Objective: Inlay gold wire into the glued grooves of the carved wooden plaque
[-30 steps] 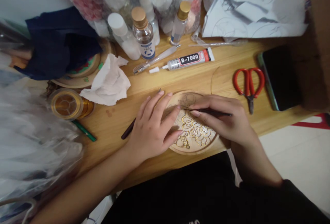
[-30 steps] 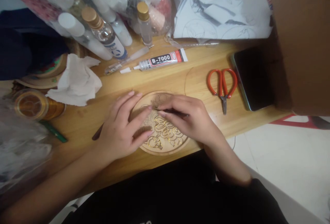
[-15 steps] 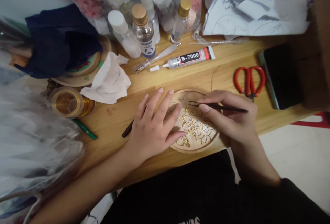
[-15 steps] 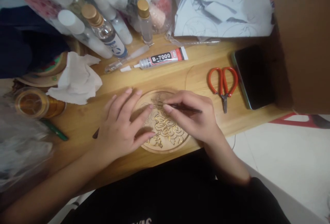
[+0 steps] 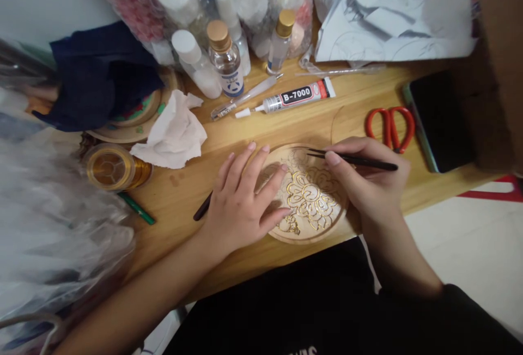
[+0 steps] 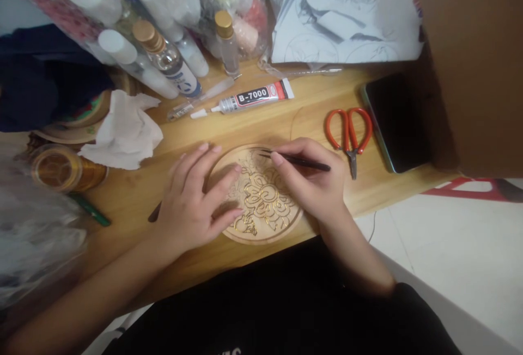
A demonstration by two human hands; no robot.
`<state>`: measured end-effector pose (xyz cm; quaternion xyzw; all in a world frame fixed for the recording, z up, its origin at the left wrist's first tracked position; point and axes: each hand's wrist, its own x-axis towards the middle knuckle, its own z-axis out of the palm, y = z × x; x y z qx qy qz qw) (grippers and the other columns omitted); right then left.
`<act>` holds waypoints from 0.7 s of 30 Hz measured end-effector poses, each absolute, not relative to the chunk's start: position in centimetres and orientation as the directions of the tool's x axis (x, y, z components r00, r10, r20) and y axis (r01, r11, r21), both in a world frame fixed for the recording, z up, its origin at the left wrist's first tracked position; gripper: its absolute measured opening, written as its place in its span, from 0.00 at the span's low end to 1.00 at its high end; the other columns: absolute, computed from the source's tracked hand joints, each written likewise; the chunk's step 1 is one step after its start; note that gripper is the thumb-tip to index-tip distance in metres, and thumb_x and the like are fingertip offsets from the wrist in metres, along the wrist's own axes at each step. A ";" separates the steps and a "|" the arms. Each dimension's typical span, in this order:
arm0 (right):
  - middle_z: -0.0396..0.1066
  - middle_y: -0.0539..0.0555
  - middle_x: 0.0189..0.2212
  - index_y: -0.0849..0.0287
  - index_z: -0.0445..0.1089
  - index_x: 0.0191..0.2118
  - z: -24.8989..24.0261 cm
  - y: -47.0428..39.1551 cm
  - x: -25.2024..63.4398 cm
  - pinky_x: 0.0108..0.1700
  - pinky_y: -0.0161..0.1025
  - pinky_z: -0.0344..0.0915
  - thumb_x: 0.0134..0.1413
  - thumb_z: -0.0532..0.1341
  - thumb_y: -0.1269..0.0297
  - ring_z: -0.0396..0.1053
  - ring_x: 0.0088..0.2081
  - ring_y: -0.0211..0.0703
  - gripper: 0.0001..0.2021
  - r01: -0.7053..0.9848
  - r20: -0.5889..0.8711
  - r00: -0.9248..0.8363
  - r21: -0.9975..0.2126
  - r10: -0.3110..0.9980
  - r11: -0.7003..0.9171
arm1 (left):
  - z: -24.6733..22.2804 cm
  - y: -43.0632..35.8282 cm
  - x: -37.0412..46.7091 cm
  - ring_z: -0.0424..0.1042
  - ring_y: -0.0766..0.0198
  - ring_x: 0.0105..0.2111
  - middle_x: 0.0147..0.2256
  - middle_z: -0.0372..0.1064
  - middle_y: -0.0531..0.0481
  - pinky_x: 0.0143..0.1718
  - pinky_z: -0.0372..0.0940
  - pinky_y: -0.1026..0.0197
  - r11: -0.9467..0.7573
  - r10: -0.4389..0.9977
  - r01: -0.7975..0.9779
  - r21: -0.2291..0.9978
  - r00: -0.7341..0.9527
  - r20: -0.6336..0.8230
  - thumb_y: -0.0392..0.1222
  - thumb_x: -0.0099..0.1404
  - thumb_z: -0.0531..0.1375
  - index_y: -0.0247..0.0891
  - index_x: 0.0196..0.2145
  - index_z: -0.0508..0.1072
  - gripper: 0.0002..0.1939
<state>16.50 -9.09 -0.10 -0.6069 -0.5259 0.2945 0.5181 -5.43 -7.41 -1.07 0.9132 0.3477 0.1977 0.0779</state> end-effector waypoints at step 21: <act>0.77 0.49 0.31 0.52 0.75 0.37 0.0 -9.1 16.6 0.33 0.37 0.71 0.53 0.67 0.72 0.73 0.32 0.38 0.07 0.432 0.223 0.109 -0.889 0.969 0.156 | -1.1 -7.2 -5.5 0.55 0.38 0.63 0.62 0.57 0.32 0.61 0.51 0.37 -0.762 0.646 0.581 0.286 0.712 0.276 0.63 0.65 0.56 0.37 0.57 0.68 0.32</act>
